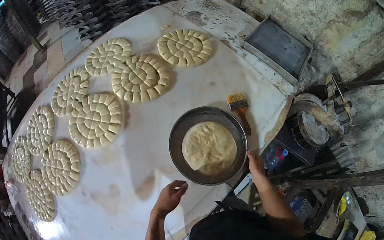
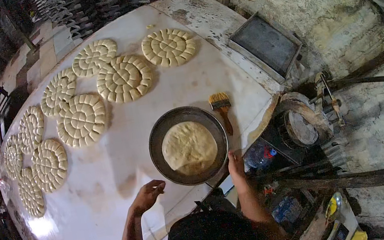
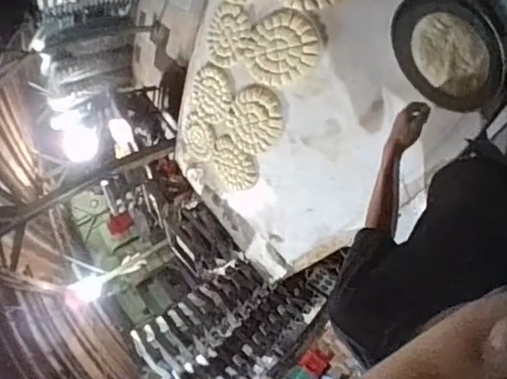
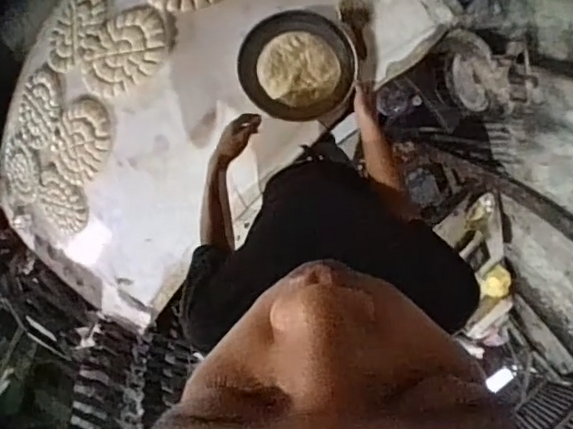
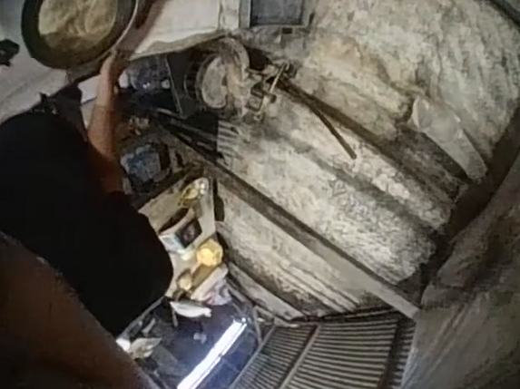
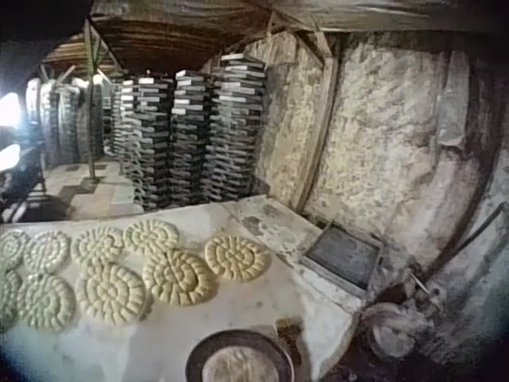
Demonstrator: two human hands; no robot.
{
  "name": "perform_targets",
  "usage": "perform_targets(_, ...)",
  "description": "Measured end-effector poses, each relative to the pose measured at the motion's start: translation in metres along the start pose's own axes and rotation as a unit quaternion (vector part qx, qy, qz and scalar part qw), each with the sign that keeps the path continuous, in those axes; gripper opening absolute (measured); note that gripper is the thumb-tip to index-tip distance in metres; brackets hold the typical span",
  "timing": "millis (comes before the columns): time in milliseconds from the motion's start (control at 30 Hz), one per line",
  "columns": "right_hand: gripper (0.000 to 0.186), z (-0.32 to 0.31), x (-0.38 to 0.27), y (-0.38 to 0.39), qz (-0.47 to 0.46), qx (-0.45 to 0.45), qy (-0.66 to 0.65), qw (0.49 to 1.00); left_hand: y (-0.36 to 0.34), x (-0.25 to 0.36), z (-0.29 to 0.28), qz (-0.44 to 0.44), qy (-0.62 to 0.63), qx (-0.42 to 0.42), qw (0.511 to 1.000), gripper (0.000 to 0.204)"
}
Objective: The recorder prepares dough, applies a wash, and uses a manual press to shape flatbreads in a bakery production area.
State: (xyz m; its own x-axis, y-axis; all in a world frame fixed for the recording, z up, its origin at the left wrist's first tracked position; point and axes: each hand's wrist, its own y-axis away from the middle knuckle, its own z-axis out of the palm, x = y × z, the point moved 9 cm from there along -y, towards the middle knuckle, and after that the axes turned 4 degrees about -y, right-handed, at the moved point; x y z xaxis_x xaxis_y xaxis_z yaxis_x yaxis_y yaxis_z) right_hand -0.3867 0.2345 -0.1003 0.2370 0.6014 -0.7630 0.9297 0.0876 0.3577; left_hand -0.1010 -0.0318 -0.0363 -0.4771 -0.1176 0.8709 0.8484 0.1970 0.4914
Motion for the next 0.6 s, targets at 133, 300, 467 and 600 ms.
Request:
perform_targets(133, 0.046, -0.002, -0.015, 0.023, -0.182, -0.116, -0.127, 0.968, 0.024, -0.044, 0.019, -0.054, -0.075, 0.121, 0.988, 0.048)
perform_targets(300, 0.027, 0.023, 0.025, 0.041, 0.150, -0.258, -0.434, 0.850, 0.016, -0.090, 0.136, -0.112, 0.203, 0.073, 0.970, 0.053)
perform_targets(467, 0.032, -0.036, 0.122, 0.080, 0.229, -0.317, -0.447, 0.804, 0.019, -0.091, 0.218, -0.134, 0.252, 0.134, 0.949, 0.073)
perform_targets(600, 0.029, -0.086, 0.146, 0.120, 0.257, -0.342, -0.419, 0.801, 0.044, -0.202, 0.120, 0.034, 0.128, 0.502, 0.855, 0.055)
